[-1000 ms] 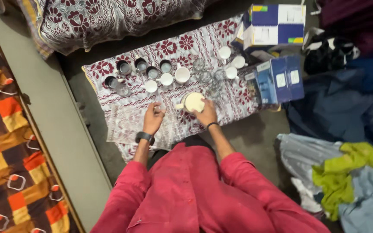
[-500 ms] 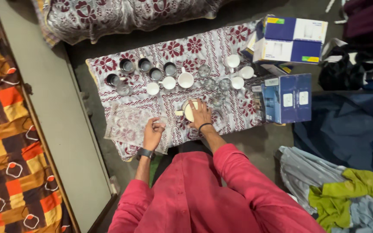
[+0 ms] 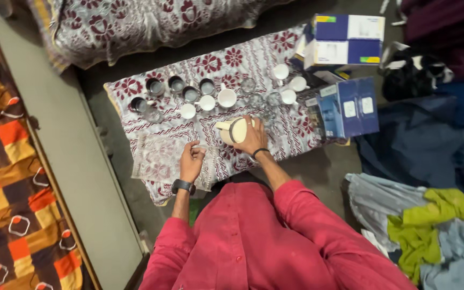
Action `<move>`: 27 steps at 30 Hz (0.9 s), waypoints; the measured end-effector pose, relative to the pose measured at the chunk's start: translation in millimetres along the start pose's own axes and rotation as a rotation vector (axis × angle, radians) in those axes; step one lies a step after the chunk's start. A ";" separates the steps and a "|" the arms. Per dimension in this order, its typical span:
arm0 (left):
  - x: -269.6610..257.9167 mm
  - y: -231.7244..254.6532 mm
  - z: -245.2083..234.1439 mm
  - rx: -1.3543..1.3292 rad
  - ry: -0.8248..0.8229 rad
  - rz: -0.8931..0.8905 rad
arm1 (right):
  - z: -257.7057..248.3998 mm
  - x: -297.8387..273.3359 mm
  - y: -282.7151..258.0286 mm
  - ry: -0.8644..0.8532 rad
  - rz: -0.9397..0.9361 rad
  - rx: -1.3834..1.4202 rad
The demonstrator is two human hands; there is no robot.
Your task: The person arranges a plastic tray and several metal and white cups on a patterned cloth laid on the floor. They then open a box containing white cups, pick up a glass, and walk to the kitchen to place the glass on a dish rack.
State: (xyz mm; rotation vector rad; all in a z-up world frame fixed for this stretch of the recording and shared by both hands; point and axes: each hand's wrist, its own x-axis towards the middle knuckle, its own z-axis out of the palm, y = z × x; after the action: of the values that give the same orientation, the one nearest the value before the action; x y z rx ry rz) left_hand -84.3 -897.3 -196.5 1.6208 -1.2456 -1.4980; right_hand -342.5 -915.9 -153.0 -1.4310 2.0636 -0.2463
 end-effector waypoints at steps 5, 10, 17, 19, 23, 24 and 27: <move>11.1 -10.3 19.7 -0.080 -0.113 0.055 | -24.5 -46.8 9.4 0.212 0.110 0.089; 14.2 -16.5 50.2 -0.045 -0.240 0.150 | -40.3 -88.1 46.6 0.360 0.289 0.102; 12.0 9.6 91.9 -0.084 -0.302 0.119 | -65.6 -99.3 121.3 0.411 0.513 0.022; 8.5 18.4 98.1 -0.062 -0.285 0.122 | -67.9 -93.9 144.6 0.433 0.497 0.000; 4.1 34.0 104.2 -0.012 -0.201 0.122 | -67.7 -70.8 185.8 0.379 0.507 -0.005; 3.6 37.7 102.9 -0.021 -0.180 0.119 | -67.3 -63.8 193.5 0.349 0.529 0.001; -2.0 47.1 103.8 -0.034 -0.120 0.118 | -63.7 -39.8 210.5 0.277 0.636 0.000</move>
State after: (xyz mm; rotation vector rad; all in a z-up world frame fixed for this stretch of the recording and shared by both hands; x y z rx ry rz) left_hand -195.8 -896.4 -172.7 1.4278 -1.3492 -1.5525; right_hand -535.1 -807.8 -187.0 -0.7025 2.6211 -0.1833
